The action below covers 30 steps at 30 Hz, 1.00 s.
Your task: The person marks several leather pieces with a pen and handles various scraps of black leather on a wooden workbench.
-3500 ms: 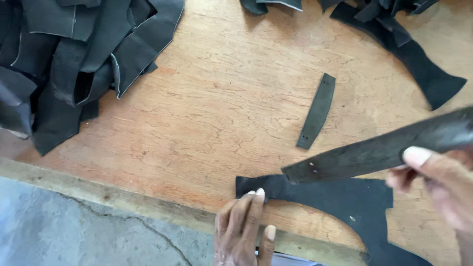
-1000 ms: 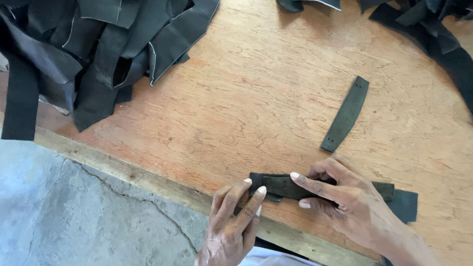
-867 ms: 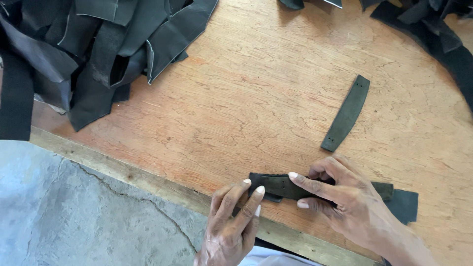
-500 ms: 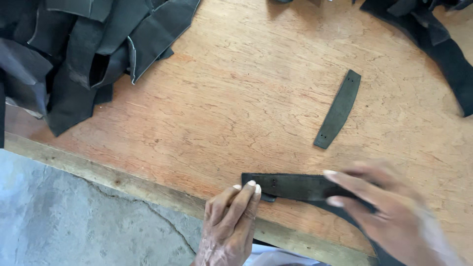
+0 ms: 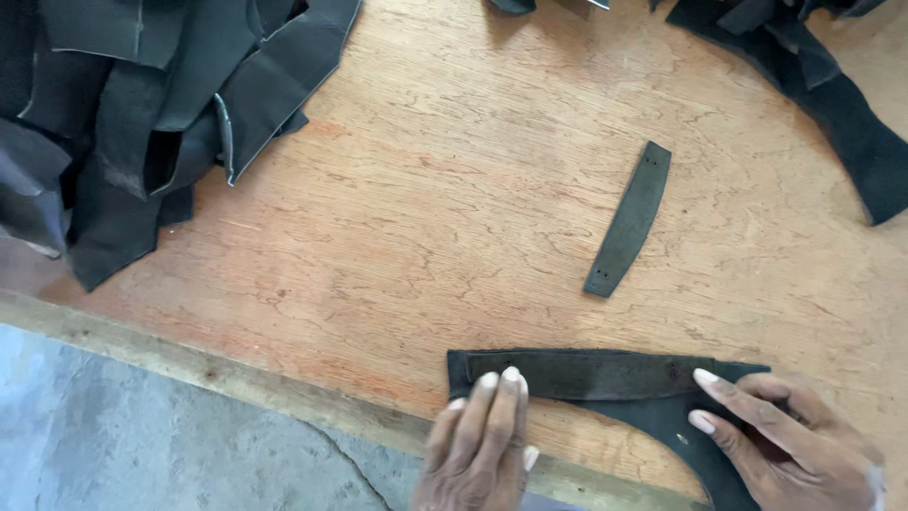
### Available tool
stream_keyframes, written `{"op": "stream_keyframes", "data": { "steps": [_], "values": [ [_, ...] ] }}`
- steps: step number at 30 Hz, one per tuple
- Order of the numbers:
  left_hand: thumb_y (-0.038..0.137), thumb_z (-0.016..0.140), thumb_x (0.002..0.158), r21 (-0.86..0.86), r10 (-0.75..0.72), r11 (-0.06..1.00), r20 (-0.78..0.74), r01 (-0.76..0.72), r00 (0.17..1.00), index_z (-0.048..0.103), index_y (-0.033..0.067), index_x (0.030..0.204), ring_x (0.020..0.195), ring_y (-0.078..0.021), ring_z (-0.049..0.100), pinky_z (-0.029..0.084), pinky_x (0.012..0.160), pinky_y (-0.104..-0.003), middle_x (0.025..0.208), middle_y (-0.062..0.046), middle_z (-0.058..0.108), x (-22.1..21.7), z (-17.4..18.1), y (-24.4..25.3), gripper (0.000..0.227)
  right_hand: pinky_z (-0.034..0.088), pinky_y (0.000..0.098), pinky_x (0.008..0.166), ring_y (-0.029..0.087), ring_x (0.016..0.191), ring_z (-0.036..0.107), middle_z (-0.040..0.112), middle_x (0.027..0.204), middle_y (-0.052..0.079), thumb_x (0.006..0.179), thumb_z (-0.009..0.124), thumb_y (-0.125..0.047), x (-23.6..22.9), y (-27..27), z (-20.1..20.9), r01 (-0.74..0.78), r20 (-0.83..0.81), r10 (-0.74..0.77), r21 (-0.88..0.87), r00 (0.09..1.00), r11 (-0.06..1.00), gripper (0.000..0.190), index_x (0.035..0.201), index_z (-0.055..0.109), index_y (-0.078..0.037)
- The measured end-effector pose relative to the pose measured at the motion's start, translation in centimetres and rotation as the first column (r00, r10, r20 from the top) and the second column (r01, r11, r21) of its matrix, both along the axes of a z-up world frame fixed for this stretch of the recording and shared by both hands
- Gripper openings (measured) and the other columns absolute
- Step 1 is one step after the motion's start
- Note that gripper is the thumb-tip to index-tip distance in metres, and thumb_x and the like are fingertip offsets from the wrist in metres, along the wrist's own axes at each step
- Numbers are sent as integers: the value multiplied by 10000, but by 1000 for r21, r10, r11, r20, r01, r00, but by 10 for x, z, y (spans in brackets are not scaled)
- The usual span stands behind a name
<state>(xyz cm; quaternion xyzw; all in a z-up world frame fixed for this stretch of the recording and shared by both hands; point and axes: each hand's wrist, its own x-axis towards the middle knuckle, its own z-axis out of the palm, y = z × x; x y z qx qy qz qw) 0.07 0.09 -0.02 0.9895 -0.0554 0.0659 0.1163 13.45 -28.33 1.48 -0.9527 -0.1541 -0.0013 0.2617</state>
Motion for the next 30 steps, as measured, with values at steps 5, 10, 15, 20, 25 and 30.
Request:
{"op": "stream_keyframes", "data": {
  "steps": [5,10,15,20,25,30],
  "values": [
    [281,520,1014,-20,119,993,-8,-120,993,450,60,1540,1465,-335,407,376,1163,-497,1563,-177,449,2,-4,-20,575,548,247,643,145,745,673,690,951,72,664,887,-185,-2,-20,-34,-13,66,5,113,998,994,535,1181,760,-128],
    [238,573,1010,-59,186,981,42,-184,982,508,145,1538,1452,-313,438,403,1178,-491,1551,-150,476,4,7,-26,540,560,262,629,145,666,679,705,913,96,644,911,-195,2,-28,-51,-10,57,5,73,998,997,552,1171,774,-110],
    [206,610,963,-197,180,964,-8,-178,984,534,156,1514,1404,-357,417,398,1155,-495,1537,-169,449,2,14,-19,559,542,266,617,164,687,648,709,904,110,633,909,-176,6,-18,-38,-44,92,37,66,995,997,527,1138,782,-99],
    [108,571,989,-396,183,888,-168,-236,969,417,151,1596,1467,-332,430,403,1199,-444,1596,-158,467,2,29,-4,628,532,265,611,158,712,651,706,936,100,689,903,-158,-2,1,-8,13,74,-15,38,997,999,474,1145,785,-99],
    [-49,387,964,-629,75,748,-239,-213,968,-69,-26,1628,1439,-338,480,351,1213,-492,1498,-232,578,11,58,26,806,554,278,612,159,740,662,690,963,113,694,882,-131,1,17,14,48,-7,-48,-39,999,998,462,1141,783,-65],
    [-69,385,956,-635,54,737,-288,-233,956,-7,-40,1638,1374,-335,549,385,1186,-478,1443,-215,619,27,80,28,786,530,286,644,145,749,667,694,979,105,702,880,-143,2,23,23,42,-22,-43,-42,999,998,457,1144,787,-77]
  ]
}}
